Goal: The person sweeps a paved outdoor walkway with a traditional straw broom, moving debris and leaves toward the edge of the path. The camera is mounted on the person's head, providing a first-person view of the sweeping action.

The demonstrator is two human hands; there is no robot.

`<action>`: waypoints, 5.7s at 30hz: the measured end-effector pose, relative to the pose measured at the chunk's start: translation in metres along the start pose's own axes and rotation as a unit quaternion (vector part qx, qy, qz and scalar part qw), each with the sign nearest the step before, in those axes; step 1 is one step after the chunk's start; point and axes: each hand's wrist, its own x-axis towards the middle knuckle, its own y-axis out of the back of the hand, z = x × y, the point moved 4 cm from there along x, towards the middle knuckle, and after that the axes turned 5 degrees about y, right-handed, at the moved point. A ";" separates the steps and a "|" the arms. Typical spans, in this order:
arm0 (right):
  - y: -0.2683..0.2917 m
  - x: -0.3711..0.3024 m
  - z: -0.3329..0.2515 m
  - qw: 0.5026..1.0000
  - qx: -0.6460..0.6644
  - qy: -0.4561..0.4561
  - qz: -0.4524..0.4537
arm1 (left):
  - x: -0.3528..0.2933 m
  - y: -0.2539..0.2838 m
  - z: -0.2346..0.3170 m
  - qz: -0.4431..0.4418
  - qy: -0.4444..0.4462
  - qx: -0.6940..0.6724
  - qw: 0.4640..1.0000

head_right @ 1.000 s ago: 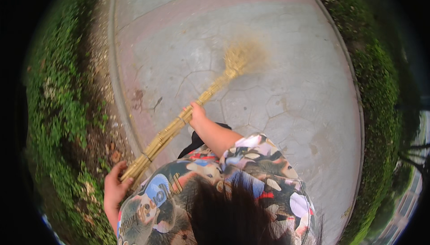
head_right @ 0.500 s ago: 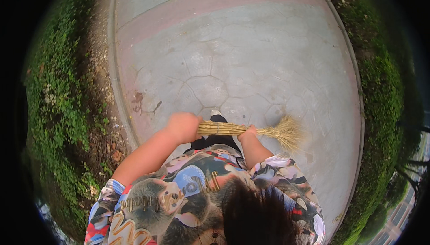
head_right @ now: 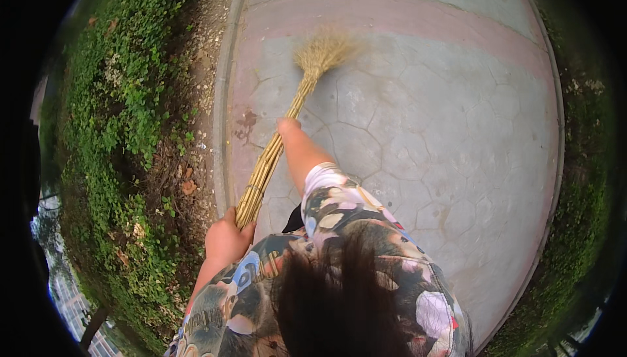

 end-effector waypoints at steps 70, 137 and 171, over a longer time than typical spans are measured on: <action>0.200 0.223 -0.572 0.998 -0.056 0.014 -0.001 | 0.266 0.246 0.545 0.035 0.026 -0.007 0.999; 0.396 0.427 -1.144 0.907 0.310 -0.057 0.279 | 0.813 0.573 0.940 -0.054 -0.362 -0.047 0.929; -0.138 0.381 -1.060 0.912 -0.261 -0.142 -0.282 | 0.631 0.645 0.688 0.156 0.355 -0.280 0.878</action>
